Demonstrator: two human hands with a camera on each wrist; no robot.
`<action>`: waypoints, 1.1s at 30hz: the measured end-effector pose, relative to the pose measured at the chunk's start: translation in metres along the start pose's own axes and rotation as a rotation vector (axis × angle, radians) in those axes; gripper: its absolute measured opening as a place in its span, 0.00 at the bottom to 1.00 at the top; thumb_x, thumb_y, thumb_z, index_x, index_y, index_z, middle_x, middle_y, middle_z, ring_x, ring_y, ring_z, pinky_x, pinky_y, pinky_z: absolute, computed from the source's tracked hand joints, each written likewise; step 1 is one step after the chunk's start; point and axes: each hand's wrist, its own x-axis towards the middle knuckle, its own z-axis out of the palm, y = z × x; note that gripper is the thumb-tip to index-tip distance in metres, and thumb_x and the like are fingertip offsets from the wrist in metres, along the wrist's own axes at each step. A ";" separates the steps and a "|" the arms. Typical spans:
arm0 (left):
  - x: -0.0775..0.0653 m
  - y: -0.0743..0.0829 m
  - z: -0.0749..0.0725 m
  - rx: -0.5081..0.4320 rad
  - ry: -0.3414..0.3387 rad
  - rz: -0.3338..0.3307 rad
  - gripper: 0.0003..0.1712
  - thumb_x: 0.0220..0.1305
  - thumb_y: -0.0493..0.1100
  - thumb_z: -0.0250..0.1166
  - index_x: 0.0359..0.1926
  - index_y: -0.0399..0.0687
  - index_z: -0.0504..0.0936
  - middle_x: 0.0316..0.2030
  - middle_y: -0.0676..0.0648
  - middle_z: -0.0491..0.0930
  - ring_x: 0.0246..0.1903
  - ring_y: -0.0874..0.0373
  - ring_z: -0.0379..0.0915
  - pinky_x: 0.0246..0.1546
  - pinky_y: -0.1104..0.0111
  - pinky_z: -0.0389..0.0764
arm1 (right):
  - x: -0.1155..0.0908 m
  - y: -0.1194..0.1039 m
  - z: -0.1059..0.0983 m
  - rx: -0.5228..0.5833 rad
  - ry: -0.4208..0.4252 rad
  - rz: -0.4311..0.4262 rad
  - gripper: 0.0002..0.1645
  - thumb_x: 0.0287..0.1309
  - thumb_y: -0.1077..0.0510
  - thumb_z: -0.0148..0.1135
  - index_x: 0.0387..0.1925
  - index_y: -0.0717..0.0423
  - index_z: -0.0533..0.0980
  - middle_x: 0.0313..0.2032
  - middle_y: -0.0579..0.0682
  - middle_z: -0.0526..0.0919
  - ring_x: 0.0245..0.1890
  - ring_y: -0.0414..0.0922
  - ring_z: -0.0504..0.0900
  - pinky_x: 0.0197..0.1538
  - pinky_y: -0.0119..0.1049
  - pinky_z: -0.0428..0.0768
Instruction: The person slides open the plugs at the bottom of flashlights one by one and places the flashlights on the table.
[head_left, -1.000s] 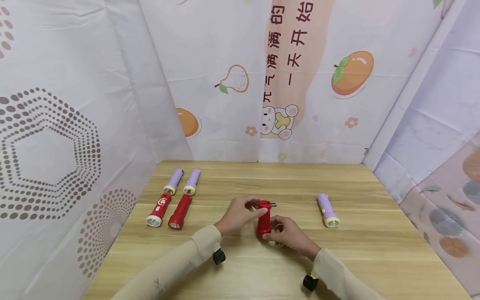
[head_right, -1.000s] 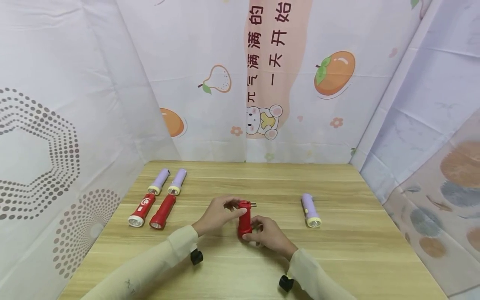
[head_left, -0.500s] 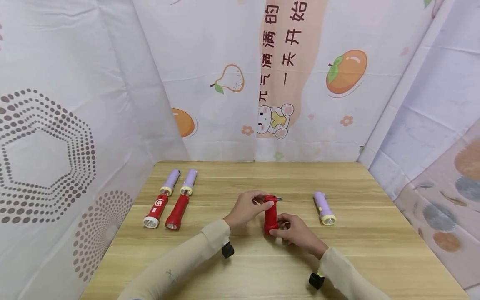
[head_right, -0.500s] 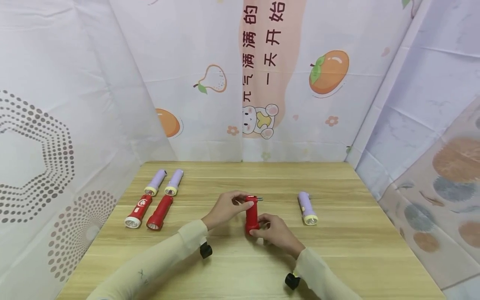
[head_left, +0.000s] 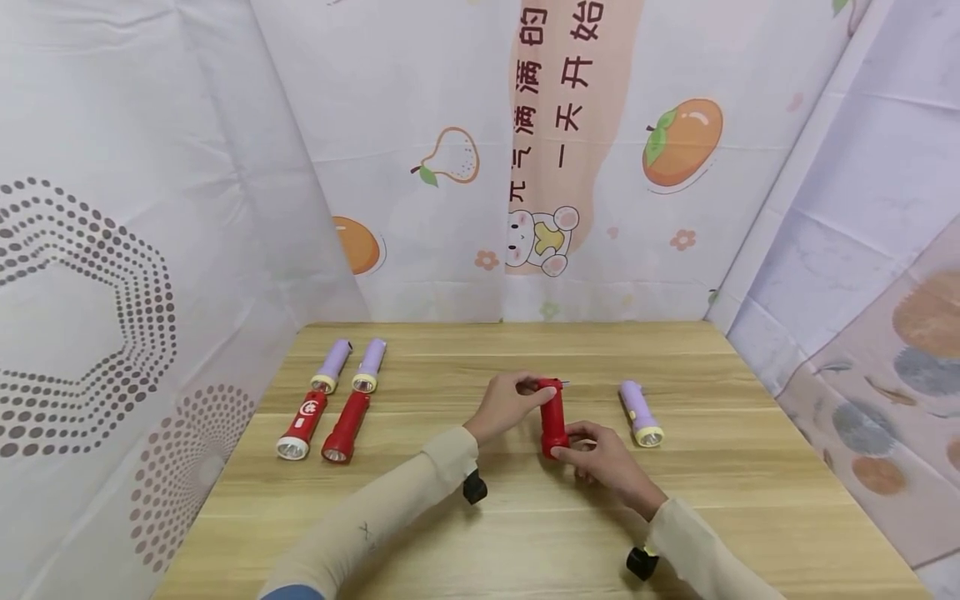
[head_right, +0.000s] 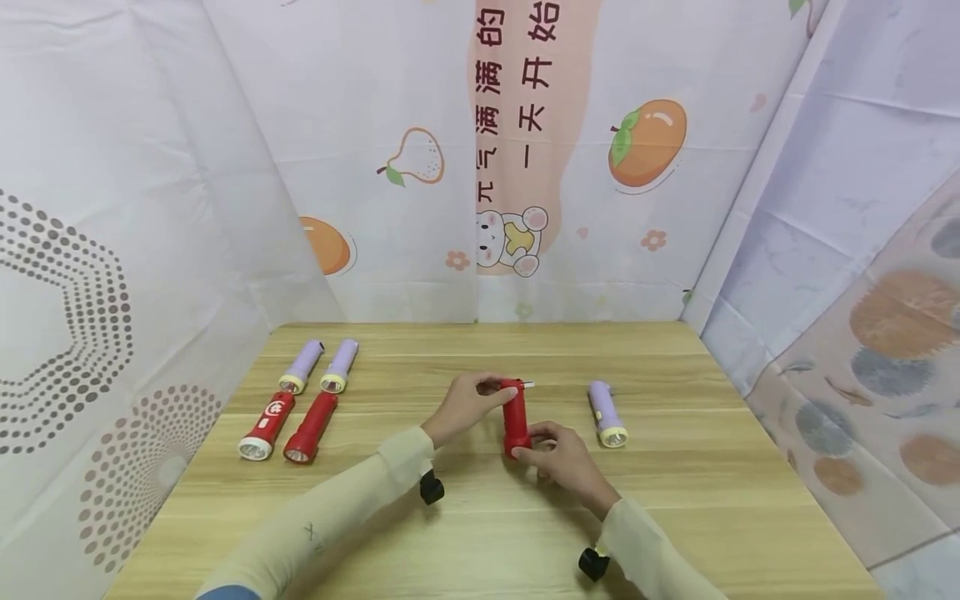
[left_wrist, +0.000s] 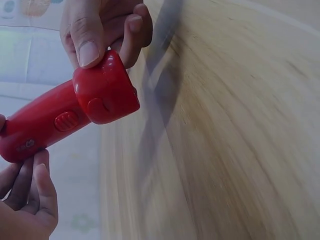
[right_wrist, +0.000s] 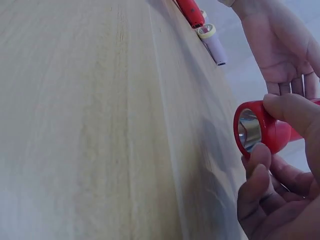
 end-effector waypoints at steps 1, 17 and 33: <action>0.002 0.001 0.002 -0.005 0.001 0.000 0.18 0.66 0.55 0.73 0.50 0.50 0.88 0.39 0.56 0.86 0.37 0.61 0.81 0.40 0.67 0.83 | -0.001 0.000 -0.001 0.005 0.012 0.001 0.33 0.60 0.50 0.76 0.58 0.66 0.75 0.34 0.57 0.85 0.22 0.45 0.77 0.26 0.35 0.78; 0.022 -0.005 0.029 -0.033 -0.012 -0.057 0.19 0.66 0.56 0.72 0.51 0.50 0.88 0.38 0.58 0.86 0.38 0.63 0.81 0.43 0.67 0.83 | -0.007 0.006 -0.015 -0.001 0.124 0.037 0.29 0.61 0.53 0.75 0.55 0.68 0.76 0.38 0.55 0.84 0.23 0.46 0.76 0.25 0.35 0.77; 0.036 -0.011 0.047 -0.106 -0.036 -0.117 0.17 0.67 0.54 0.71 0.49 0.49 0.88 0.37 0.56 0.87 0.36 0.62 0.84 0.45 0.61 0.84 | -0.012 0.011 -0.023 -0.044 0.191 0.077 0.27 0.62 0.51 0.74 0.54 0.67 0.77 0.35 0.53 0.83 0.22 0.44 0.75 0.24 0.35 0.75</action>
